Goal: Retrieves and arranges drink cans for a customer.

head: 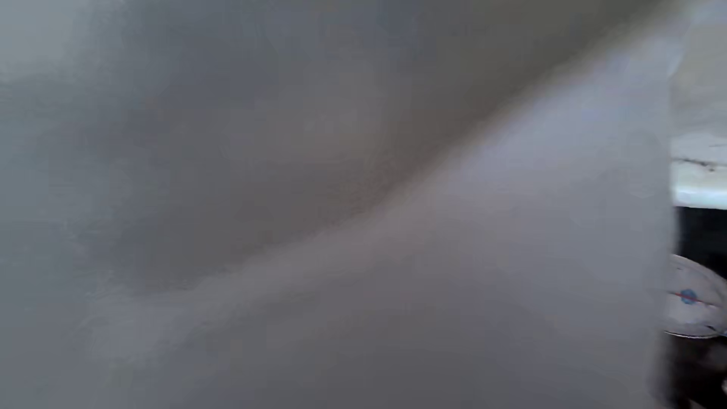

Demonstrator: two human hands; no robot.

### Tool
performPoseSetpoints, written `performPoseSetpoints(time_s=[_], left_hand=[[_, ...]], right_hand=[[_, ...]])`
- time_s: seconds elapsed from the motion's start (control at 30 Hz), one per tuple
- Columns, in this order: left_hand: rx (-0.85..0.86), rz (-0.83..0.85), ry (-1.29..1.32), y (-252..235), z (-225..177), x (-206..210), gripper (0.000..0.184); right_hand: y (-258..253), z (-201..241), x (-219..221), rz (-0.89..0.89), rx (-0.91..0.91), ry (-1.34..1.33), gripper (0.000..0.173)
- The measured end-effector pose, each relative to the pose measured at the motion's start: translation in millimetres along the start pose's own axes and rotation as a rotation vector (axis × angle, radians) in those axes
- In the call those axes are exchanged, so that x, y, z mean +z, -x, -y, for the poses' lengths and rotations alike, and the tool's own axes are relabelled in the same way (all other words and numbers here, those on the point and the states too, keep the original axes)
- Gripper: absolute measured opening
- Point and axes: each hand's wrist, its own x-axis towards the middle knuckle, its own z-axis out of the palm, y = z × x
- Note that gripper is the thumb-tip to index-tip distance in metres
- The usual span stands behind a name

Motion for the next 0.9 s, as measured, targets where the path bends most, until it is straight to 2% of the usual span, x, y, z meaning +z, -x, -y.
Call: performPoseSetpoints(time_s=[0.03, 0.07, 0.13, 0.17, 0.23, 0.4, 0.5, 0.6, 0.73, 0.9], left_hand=[[-0.054, 0.036, 0.024, 8.5, -12.7, -6.1, 0.050], [-0.083, 0.042, 0.011, 15.4, -15.4, -7.8, 0.050], [-0.098, -0.030, -0.207, 30.7, -11.6, -2.5, 0.045], [-0.113, -0.072, -0.346, 38.2, -6.7, 2.4, 0.044], [-0.149, -0.103, -0.450, 50.7, -1.5, 9.3, 0.045], [-0.067, -0.205, -0.359, 88.5, -10.1, 28.4, 0.047], [-0.057, -0.237, -0.316, 128.6, -22.6, 37.2, 0.048], [-0.108, -0.196, -0.245, 197.2, -41.3, 36.4, 0.051], [-0.069, -0.237, -0.216, 324.8, -61.0, 34.7, 0.044], [0.116, -0.477, -0.168, 504.3, -86.5, 15.8, 0.043]], right_hand=[[-7.8, -21.3, 20.5, 0.051, 0.071, -0.126, 0.053], [-17.0, -27.2, 24.7, 0.197, 0.195, -0.155, 0.063], [-17.9, -17.6, 17.9, 0.315, 0.333, -0.164, 0.068], [-10.1, -10.8, 14.1, 0.302, 0.345, -0.154, 0.067], [11.7, 5.6, 3.6, 0.259, 0.340, -0.137, 0.066], [68.4, 50.2, -23.9, 0.293, 0.313, -0.124, 0.068], [106.9, 71.3, -38.8, 0.277, 0.361, -0.128, 0.065], [151.1, 98.4, -60.8, 0.289, 0.441, -0.141, 0.064], [209.0, 156.0, -101.1, 0.297, 0.475, -0.099, 0.063], [271.6, 259.5, -160.8, 0.346, 0.426, -0.080, 0.058]])
